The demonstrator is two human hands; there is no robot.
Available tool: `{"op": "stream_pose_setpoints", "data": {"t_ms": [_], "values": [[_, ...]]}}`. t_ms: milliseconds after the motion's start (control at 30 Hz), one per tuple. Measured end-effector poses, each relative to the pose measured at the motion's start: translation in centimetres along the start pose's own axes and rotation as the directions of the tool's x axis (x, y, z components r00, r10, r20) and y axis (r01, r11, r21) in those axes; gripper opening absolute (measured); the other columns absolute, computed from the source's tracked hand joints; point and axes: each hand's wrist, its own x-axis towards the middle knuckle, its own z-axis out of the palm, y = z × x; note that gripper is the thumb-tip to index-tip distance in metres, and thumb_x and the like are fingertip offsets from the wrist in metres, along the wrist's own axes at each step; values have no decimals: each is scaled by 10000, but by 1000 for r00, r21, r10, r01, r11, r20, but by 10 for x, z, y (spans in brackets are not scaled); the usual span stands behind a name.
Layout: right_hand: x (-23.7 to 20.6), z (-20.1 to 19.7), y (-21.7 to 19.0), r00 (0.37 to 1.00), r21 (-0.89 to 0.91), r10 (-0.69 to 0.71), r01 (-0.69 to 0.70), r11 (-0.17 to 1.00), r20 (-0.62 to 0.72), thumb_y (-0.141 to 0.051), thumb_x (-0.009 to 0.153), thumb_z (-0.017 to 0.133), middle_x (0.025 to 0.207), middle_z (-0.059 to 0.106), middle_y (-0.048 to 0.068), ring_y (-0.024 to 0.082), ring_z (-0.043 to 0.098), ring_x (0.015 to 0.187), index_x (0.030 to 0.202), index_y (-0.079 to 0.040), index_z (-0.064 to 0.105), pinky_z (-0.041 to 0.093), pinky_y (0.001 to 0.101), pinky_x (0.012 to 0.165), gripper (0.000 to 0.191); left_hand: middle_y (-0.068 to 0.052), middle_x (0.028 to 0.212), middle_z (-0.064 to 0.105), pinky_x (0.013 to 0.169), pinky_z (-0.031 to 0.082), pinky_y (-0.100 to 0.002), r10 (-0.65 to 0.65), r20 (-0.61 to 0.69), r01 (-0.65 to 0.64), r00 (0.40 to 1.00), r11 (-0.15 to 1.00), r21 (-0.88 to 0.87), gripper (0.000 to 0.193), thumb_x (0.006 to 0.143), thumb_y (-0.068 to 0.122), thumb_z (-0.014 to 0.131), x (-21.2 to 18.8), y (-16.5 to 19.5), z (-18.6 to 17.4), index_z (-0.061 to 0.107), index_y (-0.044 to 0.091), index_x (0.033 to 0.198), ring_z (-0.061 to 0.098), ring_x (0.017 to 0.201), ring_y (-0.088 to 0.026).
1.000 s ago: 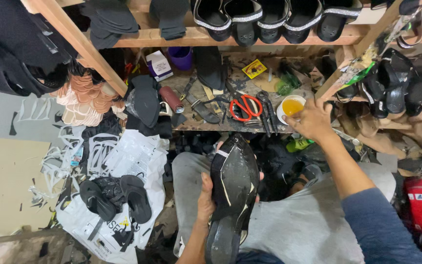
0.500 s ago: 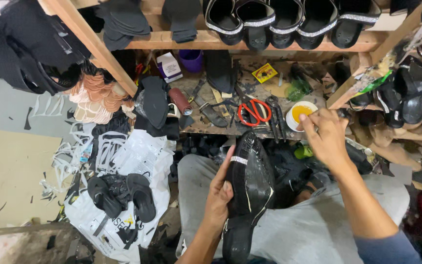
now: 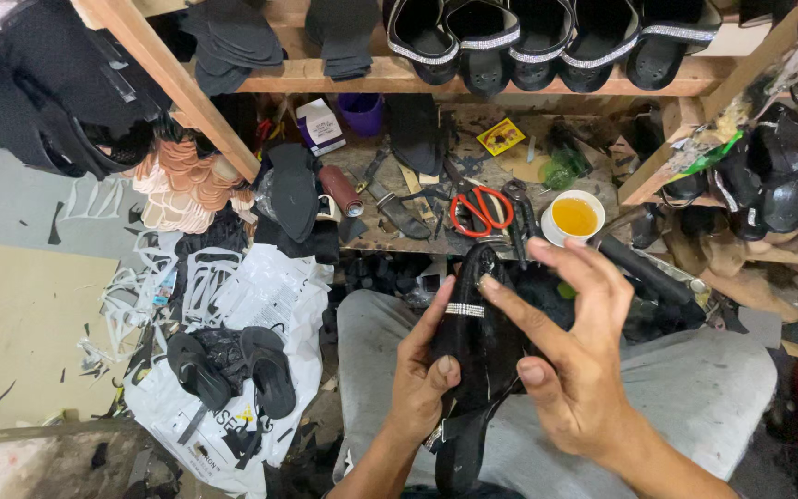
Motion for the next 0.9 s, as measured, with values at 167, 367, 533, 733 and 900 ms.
{"op": "stream_pose_setpoints", "data": {"t_ms": [167,367,533,733,900], "values": [[-1,-3,9,999,-101,-42,44,994,20,-589,1070,333,1482,494,178,406,362,1395,1421,-104,629,237,538,1196,668,-175,1580,481,1215,372,-340,-26,41,28,999,998,-49,1002,924,498,789,-6,-2,-1,316,-39,1626,494,1422,-211],[-2,0,13,991,-254,-134,129,959,0,-636,1025,338,1343,559,115,340,427,1240,1389,-158,672,267,553,1087,688,-169,1596,466,1220,373,-340,-29,32,31,999,998,-56,996,928,501,784,-7,-1,0,314,-40,1620,488,1433,-212],[-6,0,17,980,-235,-199,187,954,-28,-641,1016,331,1206,571,81,315,435,1168,1316,-260,714,270,544,1070,618,-160,1610,447,1225,363,-342,-18,22,19,1000,998,-56,987,938,525,755,-6,6,-1,303,-28,1619,481,1446,-212],[-5,-1,26,962,-195,-273,266,944,-10,-665,1018,336,1173,593,99,324,449,1128,1272,-217,745,264,550,1038,658,-144,1628,443,1228,345,-326,-31,17,31,999,999,-23,1003,940,563,736,-6,11,1,306,-26,1629,472,1450,-190],[-6,0,31,968,-204,-250,243,948,-6,-650,1026,341,1171,576,111,341,440,1127,1280,-215,753,255,549,1037,651,-146,1603,464,1227,347,-323,-73,52,76,996,996,-48,1027,928,589,736,-7,15,2,302,-20,1632,477,1446,-192]]}}
